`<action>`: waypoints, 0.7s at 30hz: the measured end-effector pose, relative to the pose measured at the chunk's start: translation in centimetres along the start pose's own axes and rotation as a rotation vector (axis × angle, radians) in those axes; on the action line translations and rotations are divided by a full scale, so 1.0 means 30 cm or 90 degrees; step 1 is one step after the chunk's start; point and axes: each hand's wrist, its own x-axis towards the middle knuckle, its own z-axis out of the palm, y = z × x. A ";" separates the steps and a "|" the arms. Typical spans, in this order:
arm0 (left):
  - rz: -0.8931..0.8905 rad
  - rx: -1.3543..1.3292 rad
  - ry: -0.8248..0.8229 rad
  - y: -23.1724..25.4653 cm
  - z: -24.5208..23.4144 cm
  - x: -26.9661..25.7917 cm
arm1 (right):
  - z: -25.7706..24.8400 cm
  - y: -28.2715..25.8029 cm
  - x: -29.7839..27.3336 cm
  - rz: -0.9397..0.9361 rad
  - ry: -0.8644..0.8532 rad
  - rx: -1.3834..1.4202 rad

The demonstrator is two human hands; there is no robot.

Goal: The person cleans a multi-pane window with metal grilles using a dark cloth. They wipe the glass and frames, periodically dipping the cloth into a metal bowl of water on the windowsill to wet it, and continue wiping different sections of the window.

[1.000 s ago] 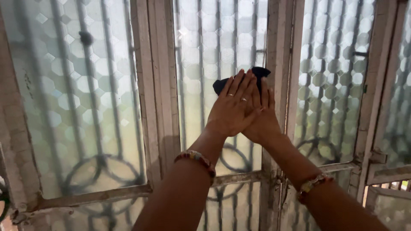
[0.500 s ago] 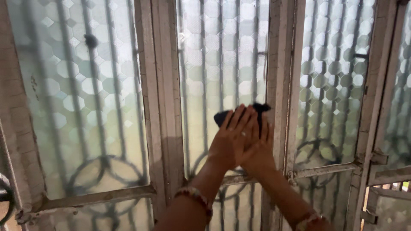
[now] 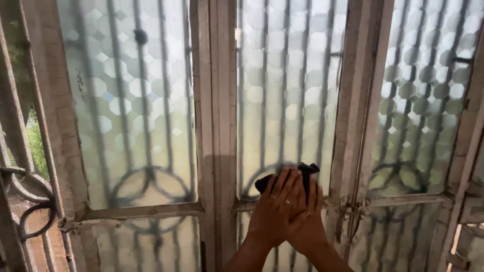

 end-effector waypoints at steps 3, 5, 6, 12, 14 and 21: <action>-0.014 -0.020 0.027 -0.009 -0.012 0.013 | -0.009 0.012 0.033 -0.005 -0.005 0.010; -0.036 -0.055 0.008 -0.022 -0.018 0.027 | -0.009 0.021 0.049 -0.010 -0.016 0.007; -0.035 -0.050 0.019 -0.029 -0.019 0.035 | -0.009 0.035 0.060 -0.022 -0.021 -0.011; -0.002 0.001 0.045 -0.088 -0.052 0.098 | 0.018 0.067 0.137 -0.023 -0.003 -0.002; 0.000 0.044 0.003 -0.117 -0.079 0.154 | 0.007 0.080 0.193 -0.029 -0.025 -0.082; -0.059 0.262 -0.093 -0.368 -0.292 0.557 | -0.116 0.163 0.743 -0.022 -0.178 -0.187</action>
